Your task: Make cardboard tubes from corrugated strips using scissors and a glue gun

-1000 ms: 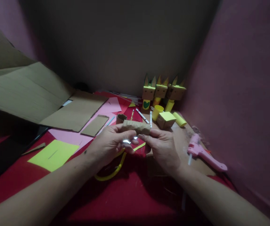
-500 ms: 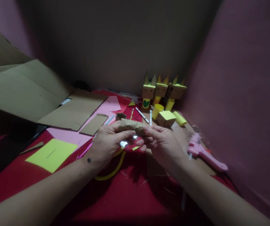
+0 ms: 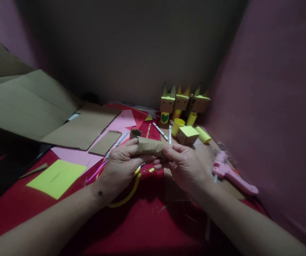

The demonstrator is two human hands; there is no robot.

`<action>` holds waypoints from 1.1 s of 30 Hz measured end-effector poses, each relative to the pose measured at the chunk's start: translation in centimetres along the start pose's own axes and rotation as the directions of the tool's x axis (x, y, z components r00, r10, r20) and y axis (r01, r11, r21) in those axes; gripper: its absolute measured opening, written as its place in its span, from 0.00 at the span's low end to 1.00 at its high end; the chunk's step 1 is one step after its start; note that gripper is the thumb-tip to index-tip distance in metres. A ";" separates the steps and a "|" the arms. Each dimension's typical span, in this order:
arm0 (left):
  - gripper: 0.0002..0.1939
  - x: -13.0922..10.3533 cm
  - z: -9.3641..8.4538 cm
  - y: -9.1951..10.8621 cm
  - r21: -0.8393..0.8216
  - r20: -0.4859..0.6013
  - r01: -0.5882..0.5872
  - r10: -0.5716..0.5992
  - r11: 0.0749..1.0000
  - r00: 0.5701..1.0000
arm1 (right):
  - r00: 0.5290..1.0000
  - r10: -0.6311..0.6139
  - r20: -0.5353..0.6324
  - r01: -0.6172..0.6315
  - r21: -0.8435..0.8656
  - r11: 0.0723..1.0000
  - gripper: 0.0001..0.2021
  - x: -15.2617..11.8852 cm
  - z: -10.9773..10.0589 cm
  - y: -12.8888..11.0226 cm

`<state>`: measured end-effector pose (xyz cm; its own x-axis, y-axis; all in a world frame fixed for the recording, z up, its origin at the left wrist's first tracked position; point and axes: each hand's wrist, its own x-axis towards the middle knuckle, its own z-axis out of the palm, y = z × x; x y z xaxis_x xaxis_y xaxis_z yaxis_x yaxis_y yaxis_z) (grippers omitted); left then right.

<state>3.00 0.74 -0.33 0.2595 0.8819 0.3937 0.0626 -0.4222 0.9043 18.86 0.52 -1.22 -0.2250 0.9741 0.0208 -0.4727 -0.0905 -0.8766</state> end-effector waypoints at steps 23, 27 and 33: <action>0.11 0.6 -0.7 1.1 -0.094 0.068 0.156 -0.150 0.983 0.986 | 0.930 -0.366 0.024 0.344 -0.408 0.846 0.04 -0.5 -0.3 0.3; 0.09 0.9 -1.9 1.2 -0.153 0.095 0.193 -0.180 0.969 0.979 | 0.750 -0.630 0.200 0.589 -0.634 0.501 0.07 -0.7 -1.1 0.0; 0.07 1.2 -2.5 -0.3 -0.453 0.150 0.414 -0.390 0.789 0.908 | 0.662 -0.634 0.400 0.653 -0.723 0.226 0.09 -0.9 -1.8 -0.5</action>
<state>0.87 2.45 0.25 0.3555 0.9345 -0.0199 -0.2802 0.1269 0.9515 20.79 0.10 -1.63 -0.1901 0.6197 0.7615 0.3625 0.7652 -0.5321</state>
